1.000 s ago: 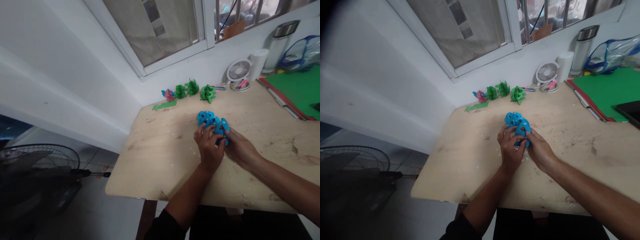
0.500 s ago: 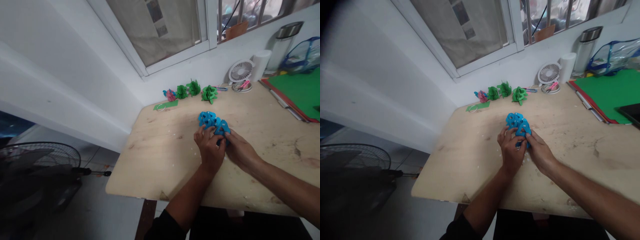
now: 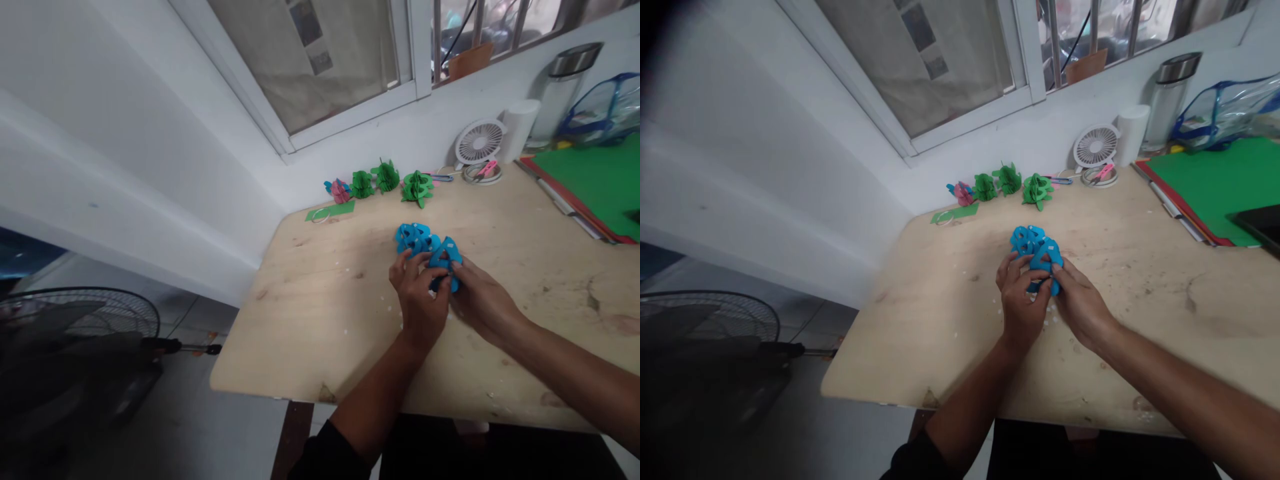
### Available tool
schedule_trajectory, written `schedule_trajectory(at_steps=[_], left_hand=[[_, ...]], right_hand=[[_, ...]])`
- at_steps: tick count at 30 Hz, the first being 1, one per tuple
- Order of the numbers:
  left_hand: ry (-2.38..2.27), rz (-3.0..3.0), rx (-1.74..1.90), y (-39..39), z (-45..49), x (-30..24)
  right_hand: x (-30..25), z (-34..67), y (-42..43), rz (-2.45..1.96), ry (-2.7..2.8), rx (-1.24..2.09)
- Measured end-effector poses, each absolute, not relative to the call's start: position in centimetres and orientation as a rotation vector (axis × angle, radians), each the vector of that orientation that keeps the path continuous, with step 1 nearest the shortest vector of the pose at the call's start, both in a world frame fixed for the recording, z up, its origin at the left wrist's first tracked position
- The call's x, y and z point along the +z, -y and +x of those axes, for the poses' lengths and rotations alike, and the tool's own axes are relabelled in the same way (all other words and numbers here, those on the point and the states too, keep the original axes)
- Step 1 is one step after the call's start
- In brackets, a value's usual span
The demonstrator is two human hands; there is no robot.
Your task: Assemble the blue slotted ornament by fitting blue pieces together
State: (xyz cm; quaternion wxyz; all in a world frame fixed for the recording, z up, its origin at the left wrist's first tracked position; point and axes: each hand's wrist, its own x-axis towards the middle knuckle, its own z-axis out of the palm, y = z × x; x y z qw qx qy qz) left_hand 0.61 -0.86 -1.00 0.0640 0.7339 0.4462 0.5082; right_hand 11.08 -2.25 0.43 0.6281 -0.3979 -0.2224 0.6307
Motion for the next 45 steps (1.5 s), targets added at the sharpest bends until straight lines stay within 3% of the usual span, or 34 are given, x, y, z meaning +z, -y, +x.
schedule_trajectory(at_steps=[13, 27, 45], left_hand=[[-1.308, 2.322, 1.439, 0.6, 0.6, -1.3], [-1.036, 2.339, 1.639, 1.4, 0.3, -0.6], [-1.160, 2.103, 1.615, 0.1, -0.6, -0.3]], right_hand=[[-0.1, 11.0, 2.4, -0.896, 0.564, 1.453], [0.1, 12.3, 1.8, -0.950, 0.503, 1.451], [-0.4, 12.2, 2.5, -1.099, 0.792, 1.288]])
